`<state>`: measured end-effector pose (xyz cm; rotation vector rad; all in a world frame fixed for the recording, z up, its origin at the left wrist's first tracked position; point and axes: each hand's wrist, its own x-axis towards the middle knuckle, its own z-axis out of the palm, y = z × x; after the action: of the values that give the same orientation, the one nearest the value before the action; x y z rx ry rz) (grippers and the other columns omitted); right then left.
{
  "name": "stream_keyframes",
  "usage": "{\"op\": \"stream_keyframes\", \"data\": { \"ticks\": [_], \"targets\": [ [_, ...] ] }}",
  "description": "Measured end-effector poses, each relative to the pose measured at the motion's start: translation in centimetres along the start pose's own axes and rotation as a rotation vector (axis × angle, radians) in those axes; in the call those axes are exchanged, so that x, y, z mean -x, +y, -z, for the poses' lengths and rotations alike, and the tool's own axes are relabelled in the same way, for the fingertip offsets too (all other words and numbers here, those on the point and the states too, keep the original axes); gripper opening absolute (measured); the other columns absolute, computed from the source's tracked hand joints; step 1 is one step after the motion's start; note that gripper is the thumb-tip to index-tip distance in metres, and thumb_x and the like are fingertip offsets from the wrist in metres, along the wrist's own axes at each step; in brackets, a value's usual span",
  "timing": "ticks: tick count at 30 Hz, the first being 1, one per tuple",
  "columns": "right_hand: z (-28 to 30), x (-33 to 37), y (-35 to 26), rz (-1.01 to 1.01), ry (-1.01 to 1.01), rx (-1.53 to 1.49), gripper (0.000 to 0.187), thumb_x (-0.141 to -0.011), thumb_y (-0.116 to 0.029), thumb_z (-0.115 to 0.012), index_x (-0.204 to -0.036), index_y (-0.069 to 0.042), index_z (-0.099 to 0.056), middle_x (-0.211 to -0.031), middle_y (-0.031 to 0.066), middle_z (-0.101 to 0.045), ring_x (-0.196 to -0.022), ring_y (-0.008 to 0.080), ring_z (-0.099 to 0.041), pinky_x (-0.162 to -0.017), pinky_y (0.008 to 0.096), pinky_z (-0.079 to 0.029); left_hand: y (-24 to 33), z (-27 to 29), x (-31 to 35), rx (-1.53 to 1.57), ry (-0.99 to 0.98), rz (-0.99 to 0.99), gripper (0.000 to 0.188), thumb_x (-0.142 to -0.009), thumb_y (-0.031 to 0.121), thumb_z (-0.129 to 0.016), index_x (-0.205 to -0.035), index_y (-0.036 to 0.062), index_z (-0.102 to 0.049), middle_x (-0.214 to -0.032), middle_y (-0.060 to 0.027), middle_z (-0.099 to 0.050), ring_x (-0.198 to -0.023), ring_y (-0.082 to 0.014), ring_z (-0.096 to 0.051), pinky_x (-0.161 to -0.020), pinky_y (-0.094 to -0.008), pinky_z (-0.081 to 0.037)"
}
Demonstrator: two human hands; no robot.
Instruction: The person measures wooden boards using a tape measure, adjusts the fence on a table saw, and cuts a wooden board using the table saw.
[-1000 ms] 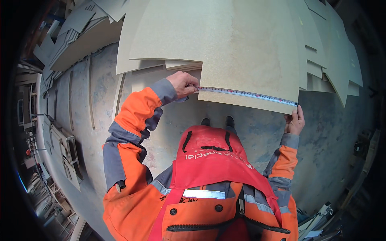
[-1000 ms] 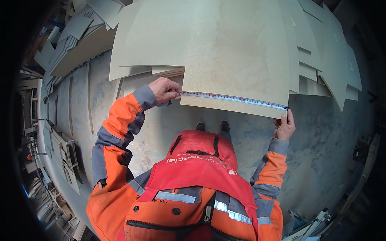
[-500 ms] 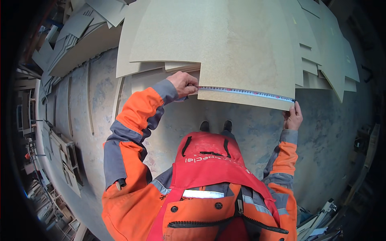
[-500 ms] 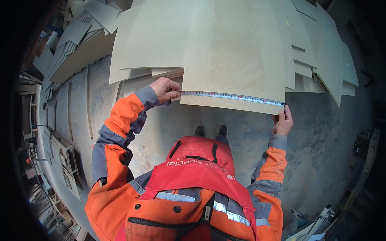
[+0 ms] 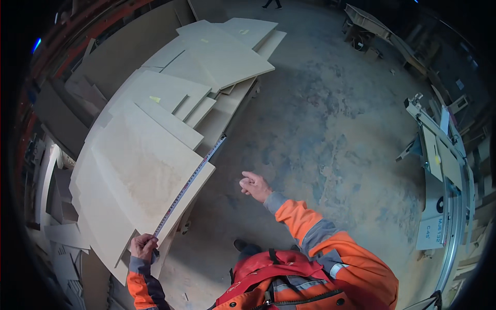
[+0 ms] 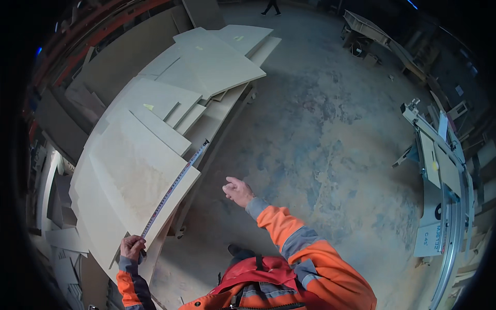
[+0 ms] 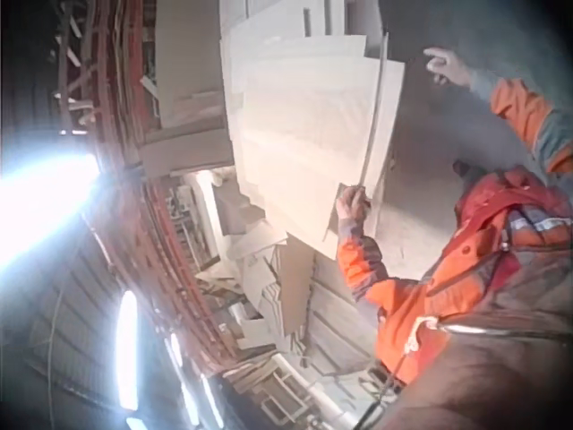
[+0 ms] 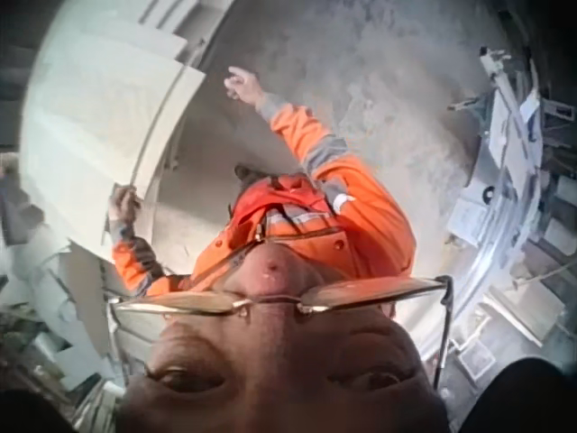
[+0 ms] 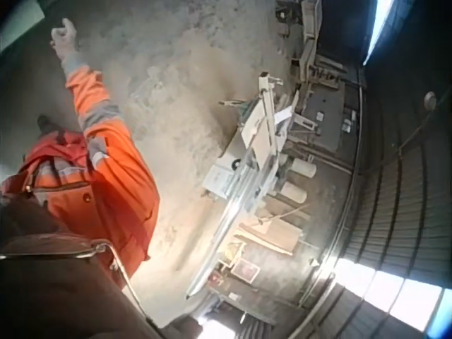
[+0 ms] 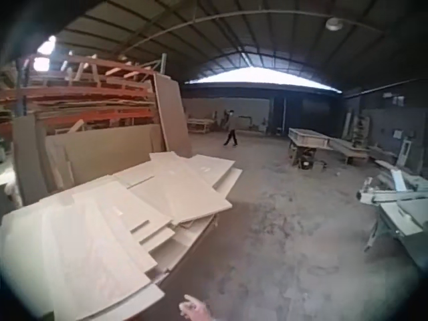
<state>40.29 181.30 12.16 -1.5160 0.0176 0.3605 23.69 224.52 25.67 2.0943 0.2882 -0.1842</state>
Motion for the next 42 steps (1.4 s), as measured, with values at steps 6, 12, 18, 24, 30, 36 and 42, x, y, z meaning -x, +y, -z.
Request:
{"op": "stream_keyframes", "data": {
  "ticks": [6,12,18,24,30,36,42],
  "targets": [
    [13.7,24.2,18.3,-0.369,0.113,0.513,0.07,-0.084,-0.052,-0.065,-0.132,-0.002,-0.054,-0.11,0.0146,-0.069,-0.098,0.0291,-0.067,-0.09,0.0364,-0.05,1.8,-24.9,0.0,0.393,-0.296,-0.079,0.017,-0.089,0.014,-0.064,-0.077,0.0017,-0.065,-0.066,-0.0038,-0.062,-0.054,-0.0105,-0.054,-0.051,-0.0252,-0.043],
    [26.4,58.8,24.7,-0.698,0.273,0.003,0.076,-0.088,-0.062,-0.056,-0.134,-0.002,-0.052,-0.113,0.0214,-0.066,-0.105,0.0267,-0.064,-0.091,0.0389,-0.049,9.2,-60.7,10.4,0.479,-0.927,0.161,0.017,-0.091,0.017,-0.064,-0.086,0.0009,-0.066,-0.068,-0.0051,-0.061,-0.051,-0.0124,-0.054,-0.046,-0.0269,-0.044],
    [39.1,78.2,15.3,0.022,1.647,-0.22,0.046,-0.09,-0.025,-0.066,-0.121,0.008,-0.056,-0.084,0.0146,-0.07,-0.078,0.0172,-0.067,-0.073,0.0312,-0.052,20.1,-79.3,21.0,0.18,-1.417,0.119,0.018,-0.092,0.017,-0.063,-0.088,0.0004,-0.066,-0.069,-0.0046,-0.062,-0.055,-0.0117,-0.056,-0.049,-0.0261,-0.046],
    [47.6,97.2,7.9,1.057,1.851,-0.46,0.023,-0.097,-0.017,-0.056,-0.087,0.001,-0.064,-0.073,0.0114,-0.064,-0.068,0.0208,-0.059,-0.074,0.0379,-0.049,28.3,-95.8,30.6,-0.11,-1.701,-0.078,0.018,-0.093,0.018,-0.061,-0.09,0.001,-0.064,-0.072,-0.0052,-0.063,-0.055,-0.0129,-0.058,-0.049,-0.0277,-0.047],
    [54.6,104.0,-3.7,0.895,2.156,0.356,0.018,-0.093,-0.019,-0.058,-0.093,-0.001,-0.056,-0.074,0.0115,-0.063,-0.071,0.0221,-0.061,-0.079,0.0407,-0.049,31.5,-111.1,40.4,-0.121,-1.817,-0.177,0.018,-0.094,0.017,-0.06,-0.093,-0.0002,-0.066,-0.075,-0.0044,-0.064,-0.06,-0.0112,-0.059,-0.053,-0.0256,-0.048],
    [61.4,111.0,-10.7,0.781,1.834,0.806,0.036,-0.089,-0.041,-0.067,-0.083,-0.01,-0.05,-0.072,0.0048,-0.061,-0.072,0.0198,-0.063,-0.079,0.0403,-0.05,39.9,-122.5,53.6,-0.197,-1.913,-0.1,0.02,-0.095,0.019,-0.06,-0.095,0.0,-0.066,-0.076,-0.0038,-0.064,-0.06,-0.0099,-0.059,-0.053,-0.0251,-0.048],
    [70.0,125.2,-8.7,0.635,1.593,0.915,0.031,-0.096,-0.037,-0.055,-0.12,-0.018,-0.057,-0.094,-0.0059,-0.057,-0.082,0.0151,-0.054,-0.086,0.037,-0.039,43.8,-135.6,67.1,-0.212,-1.897,-0.207,0.019,-0.095,0.018,-0.061,-0.094,-0.0005,-0.068,-0.077,-0.0026,-0.065,-0.067,-0.0081,-0.059,-0.063,-0.0236,-0.047]
  ]
}}
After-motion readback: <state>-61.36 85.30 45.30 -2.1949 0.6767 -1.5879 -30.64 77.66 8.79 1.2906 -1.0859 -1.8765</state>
